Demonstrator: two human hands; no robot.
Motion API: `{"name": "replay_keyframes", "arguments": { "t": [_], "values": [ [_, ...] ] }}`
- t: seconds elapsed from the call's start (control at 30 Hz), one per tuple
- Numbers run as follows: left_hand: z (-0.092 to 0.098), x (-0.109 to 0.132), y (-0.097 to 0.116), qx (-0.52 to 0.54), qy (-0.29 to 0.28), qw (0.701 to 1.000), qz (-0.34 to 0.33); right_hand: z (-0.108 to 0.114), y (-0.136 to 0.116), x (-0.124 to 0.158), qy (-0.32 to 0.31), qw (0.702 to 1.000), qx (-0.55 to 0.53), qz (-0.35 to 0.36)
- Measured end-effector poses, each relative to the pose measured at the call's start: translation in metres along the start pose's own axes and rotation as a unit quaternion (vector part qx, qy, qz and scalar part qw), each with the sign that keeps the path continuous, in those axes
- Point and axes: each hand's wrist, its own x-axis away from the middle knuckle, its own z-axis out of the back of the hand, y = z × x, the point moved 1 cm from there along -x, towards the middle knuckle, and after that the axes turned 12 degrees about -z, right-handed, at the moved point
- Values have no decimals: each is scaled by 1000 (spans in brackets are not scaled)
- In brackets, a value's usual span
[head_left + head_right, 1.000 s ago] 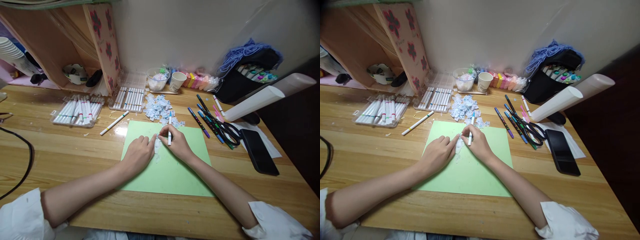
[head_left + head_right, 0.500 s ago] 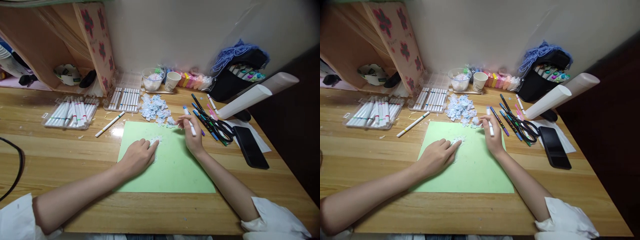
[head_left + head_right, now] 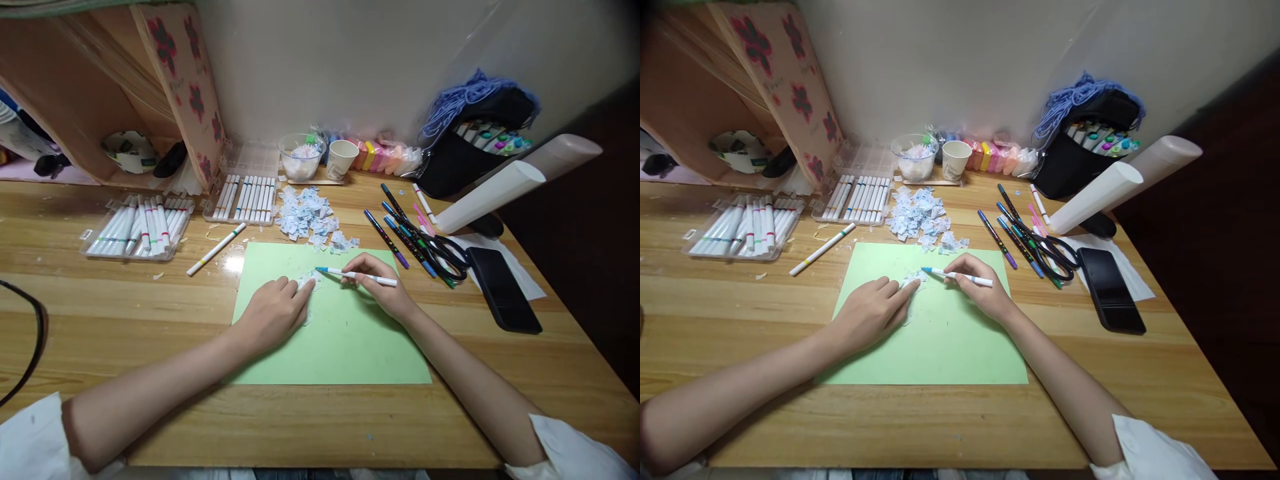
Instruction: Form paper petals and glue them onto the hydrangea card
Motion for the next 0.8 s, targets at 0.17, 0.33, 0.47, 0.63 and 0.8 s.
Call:
{"name": "replay_keyframes", "arguments": {
  "t": [0.17,0.33,0.47,0.63,0.8],
  "values": [
    [0,0,0,2,-3,1000,-2,1,-2,1,-1,1000,7,3],
    [0,0,0,3,-5,1000,0,3,-1,0,-5,1000,4,0],
    [1,-1,0,-4,-8,1000,-2,5,0,-1,13,1000,-3,5],
    [2,-1,0,11,-10,1000,2,4,-1,0,5,1000,5,2],
    [2,-1,0,17,-11,1000,3,5,-2,0,-1,1000,3,3]
  ]
}}
